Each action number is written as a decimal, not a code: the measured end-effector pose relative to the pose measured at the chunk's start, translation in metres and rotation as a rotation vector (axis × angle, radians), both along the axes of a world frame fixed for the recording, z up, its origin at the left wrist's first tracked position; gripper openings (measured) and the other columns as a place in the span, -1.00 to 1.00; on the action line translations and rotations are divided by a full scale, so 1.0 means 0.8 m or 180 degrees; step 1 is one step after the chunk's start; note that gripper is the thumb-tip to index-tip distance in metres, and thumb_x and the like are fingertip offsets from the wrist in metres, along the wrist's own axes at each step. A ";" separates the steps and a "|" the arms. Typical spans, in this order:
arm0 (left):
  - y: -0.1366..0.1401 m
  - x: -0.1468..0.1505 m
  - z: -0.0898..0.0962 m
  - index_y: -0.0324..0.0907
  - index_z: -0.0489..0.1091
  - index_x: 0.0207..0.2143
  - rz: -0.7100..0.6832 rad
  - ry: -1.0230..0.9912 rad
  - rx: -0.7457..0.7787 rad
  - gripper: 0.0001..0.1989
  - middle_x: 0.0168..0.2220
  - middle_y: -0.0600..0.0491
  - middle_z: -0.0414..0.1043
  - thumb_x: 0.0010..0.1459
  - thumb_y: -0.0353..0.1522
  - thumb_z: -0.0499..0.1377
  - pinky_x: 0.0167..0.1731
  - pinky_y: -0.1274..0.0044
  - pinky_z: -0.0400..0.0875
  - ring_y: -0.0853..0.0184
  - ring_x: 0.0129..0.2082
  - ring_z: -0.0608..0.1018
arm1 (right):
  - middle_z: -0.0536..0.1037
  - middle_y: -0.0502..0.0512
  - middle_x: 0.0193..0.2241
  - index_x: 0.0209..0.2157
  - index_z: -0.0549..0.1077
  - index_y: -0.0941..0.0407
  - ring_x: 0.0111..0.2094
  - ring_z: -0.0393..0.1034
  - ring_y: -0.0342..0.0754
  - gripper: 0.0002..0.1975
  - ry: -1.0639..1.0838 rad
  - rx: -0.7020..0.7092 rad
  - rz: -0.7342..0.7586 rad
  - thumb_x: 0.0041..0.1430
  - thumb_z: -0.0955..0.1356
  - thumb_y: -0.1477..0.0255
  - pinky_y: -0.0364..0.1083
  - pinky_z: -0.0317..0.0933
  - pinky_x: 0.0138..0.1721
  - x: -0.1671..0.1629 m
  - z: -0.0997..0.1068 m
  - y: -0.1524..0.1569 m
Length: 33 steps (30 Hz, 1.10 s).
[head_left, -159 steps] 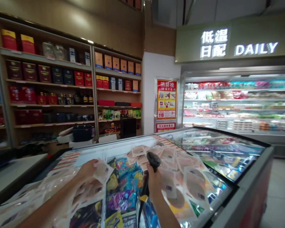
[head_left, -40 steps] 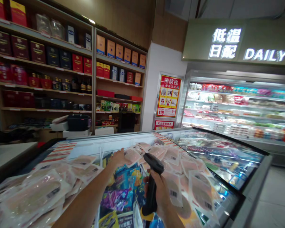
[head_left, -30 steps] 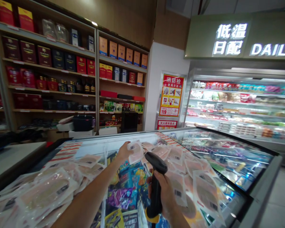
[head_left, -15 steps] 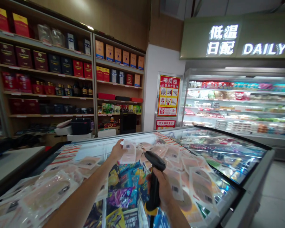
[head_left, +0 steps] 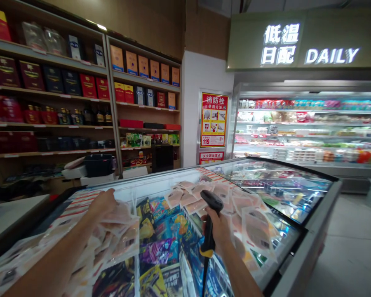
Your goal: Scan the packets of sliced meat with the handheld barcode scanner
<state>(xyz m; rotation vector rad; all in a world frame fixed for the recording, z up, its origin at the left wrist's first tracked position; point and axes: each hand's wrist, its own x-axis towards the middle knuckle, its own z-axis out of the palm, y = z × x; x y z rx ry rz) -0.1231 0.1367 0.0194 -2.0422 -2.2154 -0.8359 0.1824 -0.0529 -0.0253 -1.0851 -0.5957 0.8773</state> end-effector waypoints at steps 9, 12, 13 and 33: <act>0.002 0.149 -0.034 -0.35 0.14 -0.08 -0.0578 -0.0081 -0.0668 -0.41 -0.13 -0.25 0.29 -0.10 -0.12 -0.05 -0.28 0.41 0.26 0.09 -0.12 0.35 | 0.40 0.00 -0.71 -0.60 0.26 0.14 -0.79 0.19 -0.19 -0.77 -0.0208 -0.0074 -0.0078 -0.13 0.29 0.25 -0.19 0.03 -0.79 -0.002 0.002 -0.002; -0.007 0.206 -0.053 -0.32 0.22 -0.18 -0.0686 -0.0149 -0.0959 -0.43 -0.18 -0.27 0.33 -0.13 -0.07 -0.03 -0.29 0.34 0.23 0.03 -0.15 0.36 | 0.35 -0.02 -0.78 -0.62 0.27 0.14 -0.83 0.14 -0.19 -0.76 -0.0267 -0.0169 -0.0105 -0.15 0.30 0.25 -0.18 0.01 -0.79 -0.003 0.002 0.000; -0.011 0.221 -0.058 -0.31 0.22 -0.20 -0.0659 -0.0120 -0.0891 -0.43 -0.18 -0.27 0.33 -0.15 -0.06 -0.02 -0.28 0.32 0.22 0.01 -0.13 0.34 | 0.33 -0.03 -0.81 -0.63 0.27 0.14 -0.83 0.13 -0.19 -0.75 -0.0296 -0.0192 -0.0114 -0.15 0.31 0.24 -0.18 0.00 -0.79 -0.004 0.002 0.000; 0.005 0.216 -0.067 -0.23 0.02 0.00 -0.1017 -0.0045 -0.0856 -0.31 -0.09 -0.15 0.28 -0.23 -0.17 0.07 -0.22 0.28 0.14 0.01 -0.05 0.23 | 0.33 -0.05 -0.78 -0.57 0.26 0.17 -0.79 0.15 -0.23 -0.71 -0.0113 -0.0180 0.0281 -0.13 0.29 0.20 -0.22 0.04 -0.76 -0.019 0.005 -0.007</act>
